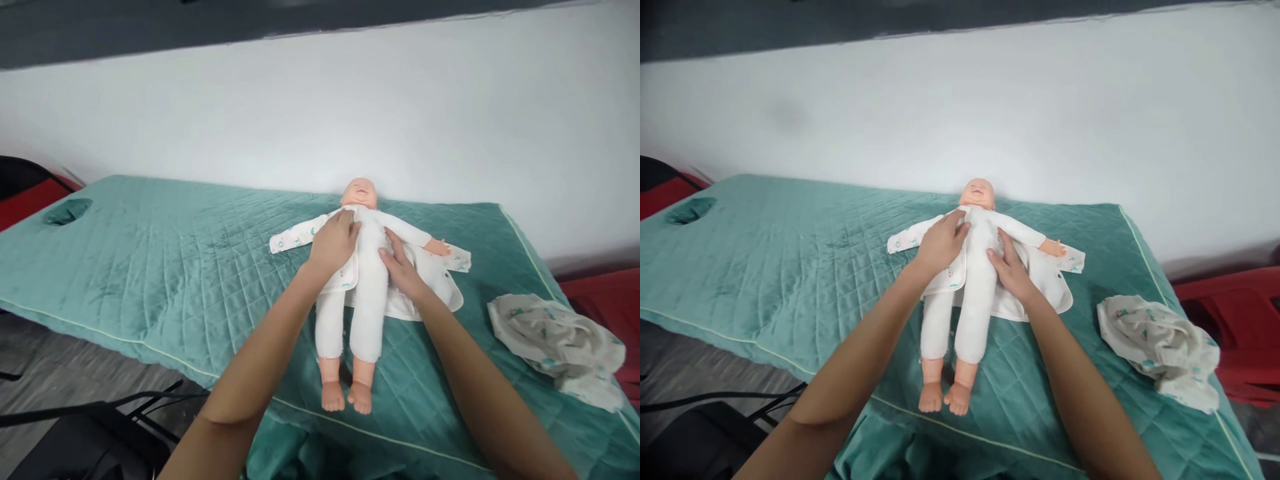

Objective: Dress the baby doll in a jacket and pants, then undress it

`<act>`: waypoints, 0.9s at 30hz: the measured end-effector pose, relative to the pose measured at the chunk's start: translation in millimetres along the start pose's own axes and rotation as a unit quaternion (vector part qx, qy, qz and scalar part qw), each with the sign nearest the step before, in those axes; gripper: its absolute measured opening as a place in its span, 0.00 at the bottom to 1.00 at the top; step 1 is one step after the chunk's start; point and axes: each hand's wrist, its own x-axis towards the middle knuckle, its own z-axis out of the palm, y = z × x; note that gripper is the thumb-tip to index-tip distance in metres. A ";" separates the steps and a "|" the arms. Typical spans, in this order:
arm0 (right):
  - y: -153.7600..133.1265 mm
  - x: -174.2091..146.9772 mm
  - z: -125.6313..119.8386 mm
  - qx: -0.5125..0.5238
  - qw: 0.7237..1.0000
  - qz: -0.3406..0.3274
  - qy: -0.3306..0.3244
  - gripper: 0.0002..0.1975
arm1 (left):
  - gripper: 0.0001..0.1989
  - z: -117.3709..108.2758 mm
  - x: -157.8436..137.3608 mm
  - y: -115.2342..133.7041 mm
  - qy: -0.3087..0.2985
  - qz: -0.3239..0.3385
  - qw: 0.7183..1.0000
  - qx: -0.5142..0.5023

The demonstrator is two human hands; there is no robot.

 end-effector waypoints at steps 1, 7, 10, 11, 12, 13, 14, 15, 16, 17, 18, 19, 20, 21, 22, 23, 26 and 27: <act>-0.7 0.2 0.1 0.004 1.000 -0.002 -0.001 0.42 | 0.18 0.8 6.3 2.3 -0.020 -0.001 1.000 0.005; -2.4 2.1 1.1 0.017 0.999 -0.040 0.006 0.41 | 0.16 6.6 38.7 47.0 -0.023 0.098 0.989 0.106; 1.2 3.0 1.2 0.009 0.999 -0.049 0.012 0.38 | 0.16 23.8 58.3 74.8 -0.120 0.181 0.970 0.112; 2.3 3.0 1.0 0.004 0.999 -0.044 0.009 0.36 | 0.17 31.6 63.9 83.6 -0.152 0.213 0.958 0.116; 3.1 2.7 0.8 -0.003 0.999 -0.043 0.001 0.35 | 0.18 39.7 68.6 92.0 -0.176 0.236 0.948 0.122; 3.5 2.1 0.5 -0.011 0.999 -0.049 -0.007 0.33 | 0.19 47.4 72.3 100.0 -0.193 0.251 0.939 0.130; 3.3 1.5 0.1 -0.020 0.998 -0.062 -0.016 0.32 | 0.20 54.4 75.3 107.5 -0.204 0.259 0.934 0.139; 2.6 0.8 -0.4 -0.028 0.996 -0.078 -0.023 0.31 | 0.21 60.3 77.6 114.2 -0.213 0.262 0.930 0.146; 1.6 0.1 -1.0 -0.036 0.995 -0.093 -0.030 0.31 | 0.21 64.9 79.7 120.0 -0.222 0.261 0.927 0.152; 0.2 -0.4 -1.7 -0.041 0.993 -0.104 -0.036 0.32 | 0.21 68.0 81.9 124.7 -0.231 0.260 0.925 0.155; -1.4 -0.6 -2.8 -0.044 0.992 -0.111 -0.041 0.33 | 0.21 69.8 84.2 128.0 -0.241 0.259 0.922 0.158; -3.4 -0.7 -4.4 -0.047 0.991 -0.116 -0.044 0.33 | 0.21 70.3 86.9 129.9 -0.249 0.259 0.920 0.159; -5.7 -0.8 -6.6 -0.051 0.990 -0.119 -0.047 0.34 | 0.22 70.0 90.0 130.4 -0.254 0.259 0.918 0.160; -8.3 -0.9 -9.6 -0.059 0.989 -0.123 -0.049 0.34 | 0.22 69.0 93.2 129.6 -0.256 0.261 0.917 0.161; -11.3 -1.2 -13.5 -0.073 0.988 -0.126 -0.050 0.33 | 0.22 67.6 96.5 127.8 -0.257 0.263 0.916 0.162; -14.5 -1.8 -18.4 -0.091 0.986 -0.129 -0.053 0.32 | 0.22 66.1 99.5 125.3 -0.258 0.266 0.914 0.163; -22.3 -5.9 -38.9 -0.125 0.979 -0.134 -0.084 0.26 | 0.20 63.1 106.1 116.5 -0.256 0.274 0.915 0.150; -22.9 -7.5 -47.0 -0.121 0.979 -0.132 -0.097 0.24 | 0.19 62.7 107.2 113.9 -0.251 0.277 0.917 0.143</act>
